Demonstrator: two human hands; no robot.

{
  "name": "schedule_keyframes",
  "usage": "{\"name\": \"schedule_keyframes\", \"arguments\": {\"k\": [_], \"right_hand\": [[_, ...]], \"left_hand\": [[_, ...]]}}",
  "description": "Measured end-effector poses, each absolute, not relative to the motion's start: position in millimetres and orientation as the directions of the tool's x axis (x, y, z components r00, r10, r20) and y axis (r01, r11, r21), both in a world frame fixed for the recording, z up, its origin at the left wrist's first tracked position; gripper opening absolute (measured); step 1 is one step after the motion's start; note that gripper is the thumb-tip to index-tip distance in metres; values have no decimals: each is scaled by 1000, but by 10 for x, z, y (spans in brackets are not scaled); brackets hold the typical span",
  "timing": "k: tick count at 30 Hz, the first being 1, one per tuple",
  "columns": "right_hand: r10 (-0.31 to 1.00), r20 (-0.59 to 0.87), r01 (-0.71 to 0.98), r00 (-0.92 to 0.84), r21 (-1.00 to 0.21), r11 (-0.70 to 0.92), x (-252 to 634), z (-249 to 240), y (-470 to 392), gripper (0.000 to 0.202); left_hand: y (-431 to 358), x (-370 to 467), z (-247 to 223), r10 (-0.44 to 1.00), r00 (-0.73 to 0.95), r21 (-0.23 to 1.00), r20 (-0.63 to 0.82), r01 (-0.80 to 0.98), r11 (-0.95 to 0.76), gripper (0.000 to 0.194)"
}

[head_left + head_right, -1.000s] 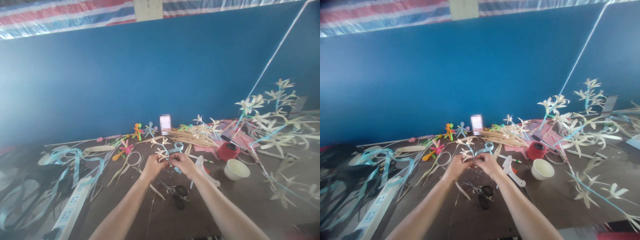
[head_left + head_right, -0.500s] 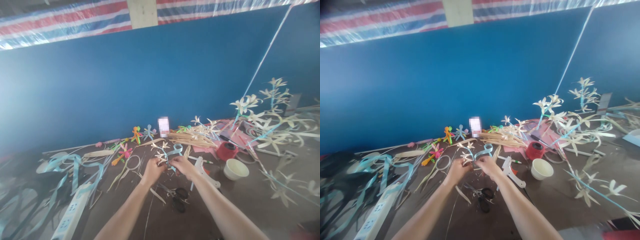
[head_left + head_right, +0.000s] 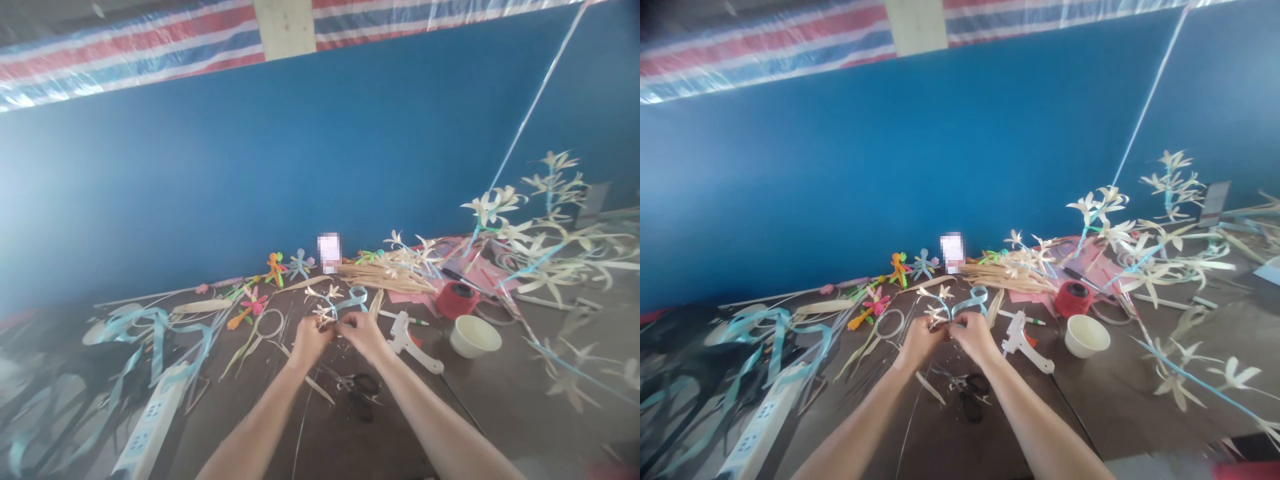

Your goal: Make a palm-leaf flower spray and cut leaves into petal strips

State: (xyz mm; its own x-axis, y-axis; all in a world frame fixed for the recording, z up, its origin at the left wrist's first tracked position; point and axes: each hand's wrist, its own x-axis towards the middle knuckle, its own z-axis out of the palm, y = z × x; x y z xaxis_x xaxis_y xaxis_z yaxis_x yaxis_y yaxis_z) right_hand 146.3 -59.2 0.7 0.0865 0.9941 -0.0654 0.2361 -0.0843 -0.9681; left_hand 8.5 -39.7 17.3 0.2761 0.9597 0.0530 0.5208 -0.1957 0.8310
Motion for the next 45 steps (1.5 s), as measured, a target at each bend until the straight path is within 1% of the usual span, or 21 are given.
{"name": "schedule_keyframes", "arguments": {"k": [6, 8, 11, 13, 17, 24, 27, 30, 36, 39, 42, 45], "right_hand": [[991, 3, 342, 131, -939, -42, 1466, 2, -580, 19], [991, 9, 356, 132, -934, -39, 1482, -5, -573, 19], [993, 11, 362, 121, -931, -34, 1499, -18, -569, 21], [994, 14, 359, 112, -933, -28, 1495, -26, -570, 21], [995, 17, 345, 103, -938, -19, 1460, -28, -571, 22], [994, 16, 295, 104, -956, -15, 1416, -10, -565, 22], [994, 5, 251, 106, -968, -22, 1411, -15, -566, 22], [995, -27, 191, 95, -980, -45, 1400, -27, -568, 23], [993, -96, 48, 63, -994, -99, 1382, -23, -585, 26], [990, -133, -13, 47, -991, -132, 1403, 6, -583, 30], [987, -159, -44, -1, -986, -158, 1440, 33, -566, 28], [985, -165, -40, -45, -985, -167, 1468, 39, -551, 24]], "left_hand": [[-395, 105, 127, 956, 284, 817, 80, 530, -226, 15], [-384, 89, 140, 945, 319, 833, 67, 503, -229, 14], [-355, 54, 151, 917, 397, 883, 36, 417, -215, 16], [-332, 33, 143, 907, 421, 917, 10, 357, -176, 19], [-287, -2, 100, 914, 400, 959, -66, 279, -53, 21], [-254, -18, 69, 923, 349, 980, -166, 161, 115, 24], [-250, -7, 72, 920, 345, 981, -185, 123, 151, 24], [-249, 3, 77, 929, 330, 983, -168, 124, 134, 22], [-262, 23, 99, 950, 304, 991, -74, 129, 36, 19], [-274, 28, 99, 957, 280, 985, -78, 168, 31, 18], [-290, 18, 92, 954, 294, 980, -64, 200, 4, 16], [-311, 1, 101, 950, 310, 964, -39, 262, -46, 15]]}}
